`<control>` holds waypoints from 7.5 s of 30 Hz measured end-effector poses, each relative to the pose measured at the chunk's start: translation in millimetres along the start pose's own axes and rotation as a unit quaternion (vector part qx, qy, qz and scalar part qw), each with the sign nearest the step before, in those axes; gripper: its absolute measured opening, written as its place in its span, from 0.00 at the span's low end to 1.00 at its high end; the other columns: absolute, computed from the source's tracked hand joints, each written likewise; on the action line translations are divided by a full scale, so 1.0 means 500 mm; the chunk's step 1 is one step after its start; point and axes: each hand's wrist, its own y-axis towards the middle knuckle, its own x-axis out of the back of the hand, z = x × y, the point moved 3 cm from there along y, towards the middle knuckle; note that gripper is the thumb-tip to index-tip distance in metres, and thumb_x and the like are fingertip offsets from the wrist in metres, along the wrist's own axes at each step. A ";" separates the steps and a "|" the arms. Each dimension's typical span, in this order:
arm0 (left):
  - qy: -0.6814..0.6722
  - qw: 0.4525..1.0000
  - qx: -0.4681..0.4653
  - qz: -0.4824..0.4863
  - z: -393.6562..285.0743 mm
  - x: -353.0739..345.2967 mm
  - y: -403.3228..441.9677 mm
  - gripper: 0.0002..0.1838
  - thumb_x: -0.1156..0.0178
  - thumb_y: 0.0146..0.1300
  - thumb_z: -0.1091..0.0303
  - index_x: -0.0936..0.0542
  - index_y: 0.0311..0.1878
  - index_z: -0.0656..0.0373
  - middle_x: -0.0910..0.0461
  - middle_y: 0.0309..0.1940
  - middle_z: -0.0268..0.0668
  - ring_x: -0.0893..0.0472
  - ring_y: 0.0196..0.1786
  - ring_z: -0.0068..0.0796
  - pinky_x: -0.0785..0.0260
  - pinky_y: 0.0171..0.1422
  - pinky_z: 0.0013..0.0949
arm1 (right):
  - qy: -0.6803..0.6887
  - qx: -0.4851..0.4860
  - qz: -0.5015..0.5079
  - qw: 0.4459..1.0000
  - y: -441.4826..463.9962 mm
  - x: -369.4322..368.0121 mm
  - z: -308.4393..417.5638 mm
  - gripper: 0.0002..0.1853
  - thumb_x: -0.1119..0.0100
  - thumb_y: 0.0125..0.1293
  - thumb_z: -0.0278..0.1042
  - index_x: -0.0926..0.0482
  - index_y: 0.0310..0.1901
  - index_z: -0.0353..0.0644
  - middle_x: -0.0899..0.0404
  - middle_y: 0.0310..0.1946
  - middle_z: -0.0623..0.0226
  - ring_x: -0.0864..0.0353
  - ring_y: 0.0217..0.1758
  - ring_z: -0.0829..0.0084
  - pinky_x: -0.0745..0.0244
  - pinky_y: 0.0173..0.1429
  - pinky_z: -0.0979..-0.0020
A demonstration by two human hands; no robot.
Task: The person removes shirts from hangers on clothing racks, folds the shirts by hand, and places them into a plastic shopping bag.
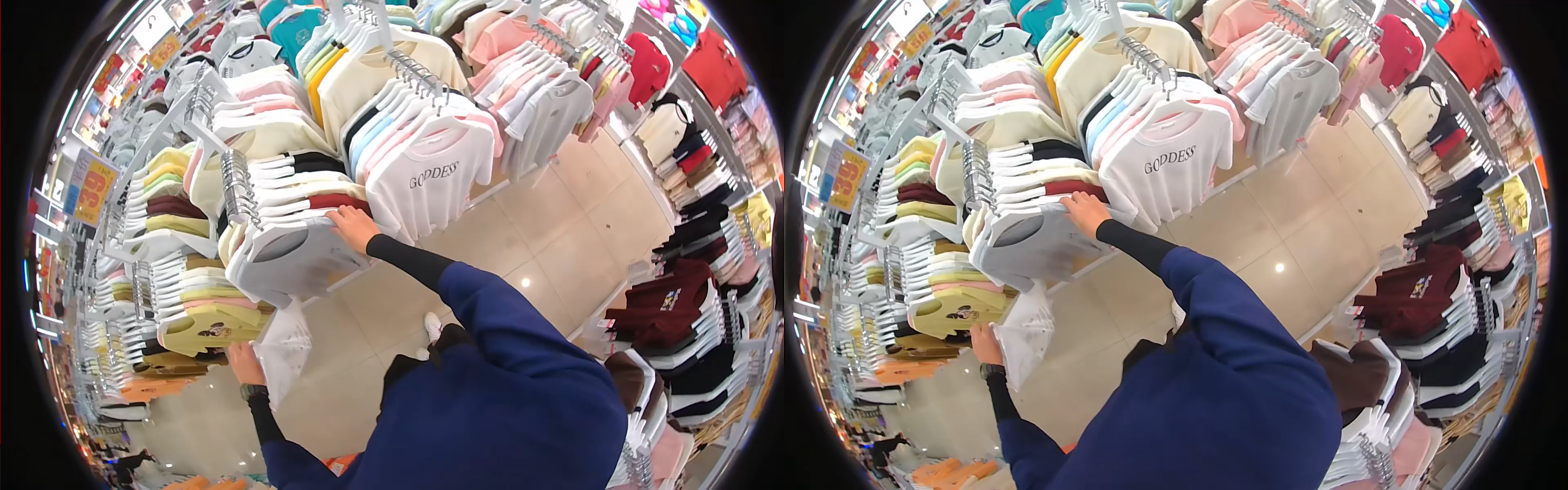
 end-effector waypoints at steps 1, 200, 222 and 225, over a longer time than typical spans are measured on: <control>-0.003 1.000 0.006 -0.016 -0.030 0.019 0.003 0.03 0.45 0.59 0.77 0.24 0.36 0.64 0.30 0.35 0.47 0.28 0.42 0.51 0.34 0.43 0.47 | 0.002 -0.018 -0.011 1.000 -0.013 0.002 0.003 0.18 0.39 0.61 0.32 0.27 0.53 0.46 0.27 0.41 0.60 0.25 0.47 0.59 0.30 0.49 0.58; -0.244 0.783 0.490 -0.295 -0.073 0.629 -0.377 0.19 0.48 0.71 0.71 0.27 0.63 0.65 0.21 0.54 0.32 0.26 0.57 0.19 0.37 0.63 0.25 | 0.348 -0.152 0.892 0.245 -0.490 -0.332 0.486 0.38 0.27 0.53 0.34 0.33 0.65 0.35 0.26 0.60 0.58 0.29 0.65 0.67 0.35 0.68 0.65; -0.167 0.867 0.470 -0.003 0.371 0.324 -0.432 0.16 0.38 0.55 0.69 0.17 0.49 0.49 0.25 0.33 0.33 0.21 0.36 0.34 0.29 0.36 0.34 | 0.717 -0.236 0.641 0.139 -0.155 -0.761 1.073 0.34 0.44 0.69 0.53 0.38 0.68 0.39 0.30 0.64 0.60 0.28 0.65 0.64 0.30 0.68 0.59; -0.130 0.854 0.503 0.001 0.422 0.317 -0.446 0.18 0.37 0.54 0.68 0.16 0.50 0.43 0.26 0.32 0.30 0.21 0.33 0.28 0.30 0.32 0.31 | 0.715 -0.302 0.631 0.004 -0.066 -0.772 1.158 0.35 0.43 0.68 0.54 0.38 0.68 0.39 0.31 0.65 0.60 0.28 0.65 0.63 0.30 0.68 0.59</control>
